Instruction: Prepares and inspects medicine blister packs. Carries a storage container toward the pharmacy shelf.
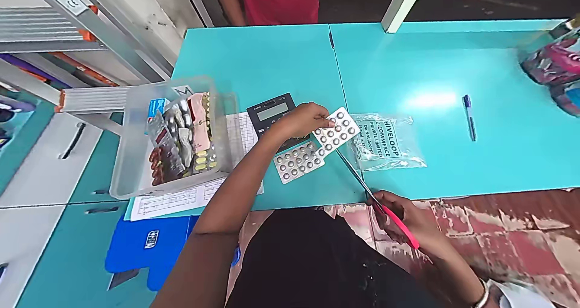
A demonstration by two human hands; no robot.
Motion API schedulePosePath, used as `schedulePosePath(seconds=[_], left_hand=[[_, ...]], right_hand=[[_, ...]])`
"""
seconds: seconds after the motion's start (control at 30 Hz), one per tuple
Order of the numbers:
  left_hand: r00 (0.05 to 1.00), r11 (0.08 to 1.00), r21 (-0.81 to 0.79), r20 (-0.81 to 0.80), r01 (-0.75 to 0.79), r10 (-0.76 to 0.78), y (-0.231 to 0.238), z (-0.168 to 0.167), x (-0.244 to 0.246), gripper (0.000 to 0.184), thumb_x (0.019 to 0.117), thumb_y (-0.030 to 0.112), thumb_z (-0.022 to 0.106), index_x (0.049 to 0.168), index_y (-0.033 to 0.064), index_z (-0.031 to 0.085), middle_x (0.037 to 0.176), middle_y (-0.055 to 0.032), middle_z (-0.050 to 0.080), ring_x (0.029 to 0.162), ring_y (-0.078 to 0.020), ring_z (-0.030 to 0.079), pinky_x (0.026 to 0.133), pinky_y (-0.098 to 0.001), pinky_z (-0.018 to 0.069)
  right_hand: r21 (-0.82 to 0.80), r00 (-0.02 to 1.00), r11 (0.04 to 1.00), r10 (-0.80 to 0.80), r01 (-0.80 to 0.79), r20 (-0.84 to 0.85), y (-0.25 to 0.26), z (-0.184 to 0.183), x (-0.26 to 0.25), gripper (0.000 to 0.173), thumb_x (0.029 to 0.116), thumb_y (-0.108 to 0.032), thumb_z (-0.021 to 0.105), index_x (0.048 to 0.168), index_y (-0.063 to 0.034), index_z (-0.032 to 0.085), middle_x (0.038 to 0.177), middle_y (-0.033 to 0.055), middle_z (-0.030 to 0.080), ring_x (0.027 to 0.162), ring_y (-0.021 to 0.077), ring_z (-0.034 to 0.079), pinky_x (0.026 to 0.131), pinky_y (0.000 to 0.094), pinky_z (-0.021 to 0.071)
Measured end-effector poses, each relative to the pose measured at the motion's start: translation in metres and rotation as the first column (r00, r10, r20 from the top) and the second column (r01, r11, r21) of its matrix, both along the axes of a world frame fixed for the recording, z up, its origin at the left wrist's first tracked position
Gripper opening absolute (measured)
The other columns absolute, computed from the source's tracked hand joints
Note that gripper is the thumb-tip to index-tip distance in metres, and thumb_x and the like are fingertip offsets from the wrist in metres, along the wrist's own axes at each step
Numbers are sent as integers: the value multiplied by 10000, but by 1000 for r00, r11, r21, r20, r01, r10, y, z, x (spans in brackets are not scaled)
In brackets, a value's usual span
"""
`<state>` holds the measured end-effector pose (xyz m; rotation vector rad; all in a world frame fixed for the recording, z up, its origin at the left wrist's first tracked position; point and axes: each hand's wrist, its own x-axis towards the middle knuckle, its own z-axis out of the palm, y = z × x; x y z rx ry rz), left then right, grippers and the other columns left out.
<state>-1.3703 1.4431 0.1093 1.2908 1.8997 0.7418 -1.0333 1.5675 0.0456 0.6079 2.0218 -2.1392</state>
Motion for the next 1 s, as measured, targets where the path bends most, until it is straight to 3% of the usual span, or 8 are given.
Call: schedulePosePath(seconds=[0.3,0.6,1.0], left_hand=[[997,997,-32,-32,65,-66,10,-3,10,311,1056,274,567,969,-12,653,751,-76,583,690,-159,540,682,-353,456],[997,998,-5,-47,65,-65,10,-4,8,316,1055,271,570,959,-19,651,729,-75,578,674,-160,533,674,-357,451],[996,997,5,-50,79,-79,11,-5,6,316,1053,273,573,958,-19,645,731,-73,573,672,-156,531,668,-348,448]], right_hand=[[-18,999,999,-33,34,27,-5,4,-12,442,810,-415,810,1118,-144,646,649,-90,624,450,10,542,396,179,456],[1,999,999,-32,32,9,-6,5,-12,483,795,-483,815,1114,-161,649,647,-102,619,447,3,539,398,177,461],[66,998,996,-59,58,17,-9,5,-15,335,843,-350,783,1082,-146,665,629,-96,631,438,1,539,390,175,450]])
